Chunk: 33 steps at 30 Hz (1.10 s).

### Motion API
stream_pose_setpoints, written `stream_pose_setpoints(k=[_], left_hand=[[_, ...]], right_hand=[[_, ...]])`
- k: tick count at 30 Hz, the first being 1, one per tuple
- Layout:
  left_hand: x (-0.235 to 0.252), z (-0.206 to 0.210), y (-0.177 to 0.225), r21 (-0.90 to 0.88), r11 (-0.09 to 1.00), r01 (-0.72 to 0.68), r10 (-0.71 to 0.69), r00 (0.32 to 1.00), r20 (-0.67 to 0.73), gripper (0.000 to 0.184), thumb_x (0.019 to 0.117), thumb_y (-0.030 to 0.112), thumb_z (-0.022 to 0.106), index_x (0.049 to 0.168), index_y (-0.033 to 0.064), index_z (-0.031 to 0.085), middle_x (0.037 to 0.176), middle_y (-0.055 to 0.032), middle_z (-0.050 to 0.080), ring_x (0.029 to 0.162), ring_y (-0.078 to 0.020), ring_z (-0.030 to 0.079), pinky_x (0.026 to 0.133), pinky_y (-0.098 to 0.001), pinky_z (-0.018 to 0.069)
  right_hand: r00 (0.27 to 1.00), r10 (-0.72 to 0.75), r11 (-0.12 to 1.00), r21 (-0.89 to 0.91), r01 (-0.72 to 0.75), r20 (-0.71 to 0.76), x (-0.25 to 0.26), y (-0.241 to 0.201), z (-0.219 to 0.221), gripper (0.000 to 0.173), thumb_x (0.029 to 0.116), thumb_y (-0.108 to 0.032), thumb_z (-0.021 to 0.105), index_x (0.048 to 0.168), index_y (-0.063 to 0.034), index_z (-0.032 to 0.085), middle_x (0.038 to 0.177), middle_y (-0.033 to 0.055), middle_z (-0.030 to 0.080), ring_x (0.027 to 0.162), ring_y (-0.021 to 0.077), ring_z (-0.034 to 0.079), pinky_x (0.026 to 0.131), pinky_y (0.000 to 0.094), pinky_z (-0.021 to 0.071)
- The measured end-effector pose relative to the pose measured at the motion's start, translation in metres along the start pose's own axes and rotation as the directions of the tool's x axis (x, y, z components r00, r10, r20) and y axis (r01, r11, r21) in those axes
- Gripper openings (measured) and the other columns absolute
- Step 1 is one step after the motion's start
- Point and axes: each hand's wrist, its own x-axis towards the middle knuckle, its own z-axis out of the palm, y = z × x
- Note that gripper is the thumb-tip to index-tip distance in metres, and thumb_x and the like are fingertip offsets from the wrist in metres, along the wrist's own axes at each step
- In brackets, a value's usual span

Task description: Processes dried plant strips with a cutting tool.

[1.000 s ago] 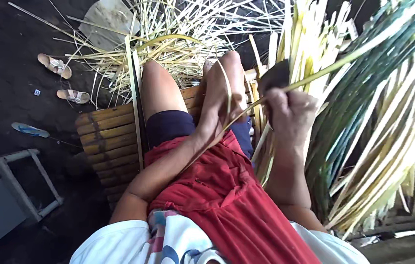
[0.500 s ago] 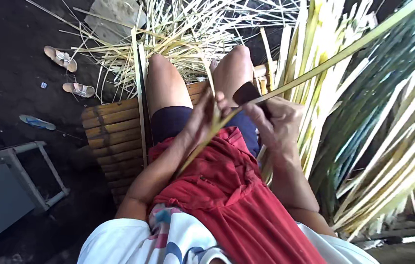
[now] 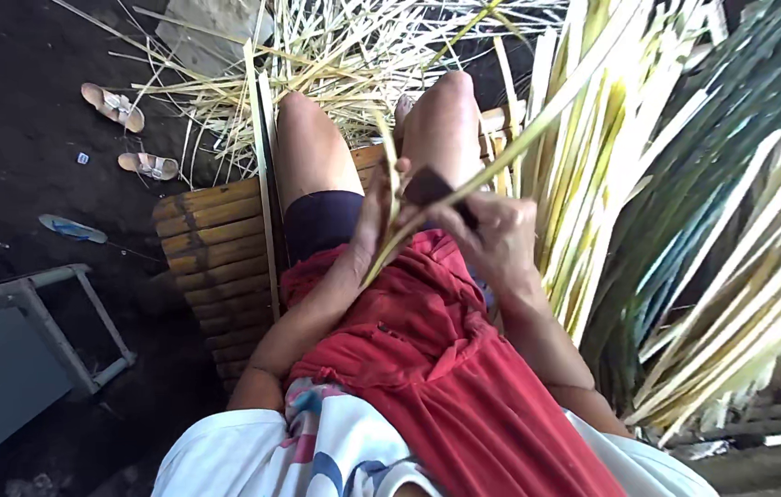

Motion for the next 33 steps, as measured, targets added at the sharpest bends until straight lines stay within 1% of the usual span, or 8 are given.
stream_pose_setpoints(k=[4, 8, 13, 17, 22, 24, 29, 33], left_hand=[[0.006, 0.01, 0.0, 0.128, 0.991, -0.046, 0.06, 0.992, -0.108, 0.043, 0.1134, 0.037, 0.02, 0.092, 0.0189, 0.053, 0.054, 0.0097, 0.043, 0.042, -0.001, 0.042, 0.041, -0.015, 0.0394], [0.033, -0.004, 0.013, 0.086, 0.984, -0.155, 0.172, 0.952, -0.252, 0.04, 0.1137, 0.035, 0.016, 0.097, 0.018, 0.048, 0.049, 0.0127, 0.036, 0.035, 0.0014, 0.034, 0.037, -0.0135, 0.0336], [0.016, -0.033, 0.008, 0.547, 0.837, -0.005, -0.096, 0.983, 0.156, 0.079, 0.0969, 0.079, 0.013, 0.133, 0.0247, 0.059, 0.07, 0.0015, 0.054, 0.045, -0.0053, 0.039, 0.042, -0.0182, 0.0342], [0.008, -0.008, 0.008, 0.716, 0.692, -0.096, 0.0, 0.991, 0.134, 0.041, 0.1098, 0.047, 0.036, 0.127, 0.0213, 0.063, 0.062, 0.0033, 0.049, 0.045, -0.003, 0.042, 0.044, -0.0164, 0.0382], [0.046, -0.004, -0.012, 0.766, 0.606, -0.216, 0.151, 0.976, 0.156, 0.037, 0.1104, 0.046, 0.037, 0.129, 0.022, 0.059, 0.065, 0.0026, 0.048, 0.05, -0.0064, 0.045, 0.049, -0.0211, 0.0426], [0.055, 0.011, -0.028, 0.838, 0.49, -0.241, 0.152, 0.97, 0.19, 0.041, 0.1102, 0.046, 0.038, 0.133, 0.0175, 0.056, 0.069, -0.0026, 0.052, 0.055, -0.0122, 0.048, 0.054, -0.0287, 0.0453], [0.085, 0.045, -0.068, 0.879, 0.154, -0.452, 0.284, 0.872, 0.398, 0.037, 0.1122, 0.033, 0.037, 0.133, 0.0053, 0.051, 0.081, -0.011, 0.058, 0.068, -0.0223, 0.057, 0.062, -0.0396, 0.0526], [0.082, 0.089, -0.057, 0.906, 0.023, -0.423, 0.097, 0.903, 0.419, 0.037, 0.1115, 0.023, 0.04, 0.141, 0.0019, 0.047, 0.1, -0.0202, 0.068, 0.089, -0.0333, 0.067, 0.08, -0.0519, 0.0549]], right_hand=[[0.986, 0.168, 0.986, 0.02, -0.168, -0.008, 0.006, 0.004, 0.019, 0.036, 0.102, -0.042, 0.062, 0.091, -0.0078, 0.065, 0.064, 0.0053, 0.056, 0.047, 0.0171, 0.052, 0.04, 0.0364, 0.0433], [0.988, -0.043, 0.999, 0.025, 0.04, 0.146, -0.015, -0.015, 0.048, 0.049, 0.0965, -0.048, 0.064, 0.07, -0.0062, 0.063, 0.059, 0.0055, 0.057, 0.05, 0.0208, 0.057, 0.044, 0.0409, 0.0437], [0.863, 0.001, 0.978, 0.178, -0.106, 0.505, -0.011, 0.019, 0.039, 0.057, 0.0978, -0.062, 0.056, 0.078, -0.0105, 0.069, 0.061, 0.0001, 0.061, 0.057, 0.0136, 0.062, 0.056, 0.0402, 0.0527], [0.721, 0.05, 0.957, 0.172, -0.232, 0.691, -0.007, 0.05, -0.001, 0.065, 0.1013, -0.064, 0.044, 0.081, -0.008, 0.07, 0.065, 0.0032, 0.06, 0.063, 0.0163, 0.061, 0.064, 0.0453, 0.0503], [0.834, 0.482, 0.863, 0.016, -0.504, 0.27, 0.023, 0.068, -0.06, 0.038, 0.0991, -0.048, 0.064, 0.104, -0.0122, 0.076, 0.076, 0.0079, 0.07, 0.062, 0.0222, 0.066, 0.062, 0.0489, 0.0566], [0.857, 0.507, 0.862, -0.035, -0.506, 0.096, 0.05, 0.058, -0.06, 0.048, 0.0978, -0.057, 0.061, 0.096, -0.0094, 0.07, 0.069, 0.0107, 0.064, 0.056, 0.0273, 0.062, 0.053, 0.0511, 0.0536], [0.811, 0.553, 0.81, -0.355, -0.468, 0.192, 0.143, 0.046, -0.058, 0.055, 0.0943, -0.054, 0.067, 0.096, 0.0005, 0.071, 0.092, 0.0217, 0.07, 0.091, 0.0407, 0.068, 0.078, 0.0635, 0.0521], [0.809, 0.575, 0.737, -0.506, -0.448, 0.121, 0.153, 0.04, -0.081, 0.031, 0.1033, -0.022, 0.054, 0.098, 0.0037, 0.069, 0.103, 0.0258, 0.069, 0.103, 0.0444, 0.067, 0.082, 0.0644, 0.0506]])
